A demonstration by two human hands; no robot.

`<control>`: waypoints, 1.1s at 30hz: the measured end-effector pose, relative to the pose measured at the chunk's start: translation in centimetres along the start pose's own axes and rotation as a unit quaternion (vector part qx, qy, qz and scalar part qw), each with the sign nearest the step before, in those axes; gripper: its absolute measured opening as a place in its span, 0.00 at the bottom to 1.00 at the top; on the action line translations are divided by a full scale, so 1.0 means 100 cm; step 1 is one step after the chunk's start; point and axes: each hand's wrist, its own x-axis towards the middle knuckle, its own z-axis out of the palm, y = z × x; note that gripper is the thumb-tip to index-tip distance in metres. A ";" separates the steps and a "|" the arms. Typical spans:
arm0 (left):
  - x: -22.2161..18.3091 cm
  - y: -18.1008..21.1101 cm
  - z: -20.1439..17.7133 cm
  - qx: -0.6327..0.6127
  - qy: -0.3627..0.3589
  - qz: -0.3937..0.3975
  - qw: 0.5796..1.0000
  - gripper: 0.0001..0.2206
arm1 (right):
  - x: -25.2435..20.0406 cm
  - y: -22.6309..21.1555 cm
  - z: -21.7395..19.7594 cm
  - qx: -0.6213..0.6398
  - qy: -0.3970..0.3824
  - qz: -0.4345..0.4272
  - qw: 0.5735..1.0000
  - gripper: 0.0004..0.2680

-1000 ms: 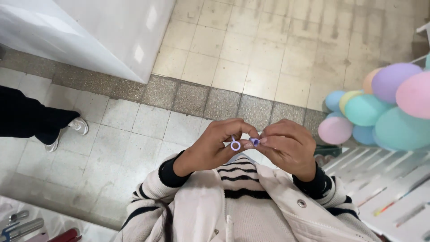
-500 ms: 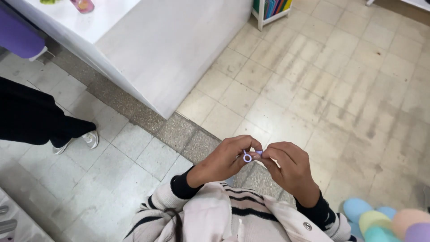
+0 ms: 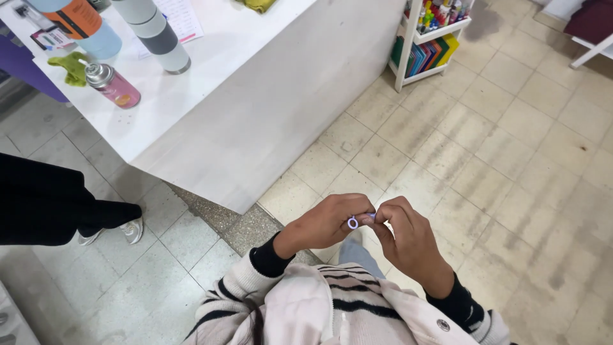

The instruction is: The person stands at a display table fitting small plastic rings and caps onto the lids of children's water bottles and cups, working through the items one at a time. They then move to a counter, hold a clear plastic straw, and use a lighter to heat the straw end before pressing a small cap piece onto it.

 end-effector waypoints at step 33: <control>0.364 -0.289 -0.250 0.229 0.159 0.112 0.954 0.12 | 0.412 0.426 0.042 0.515 -0.211 0.148 0.817 0.05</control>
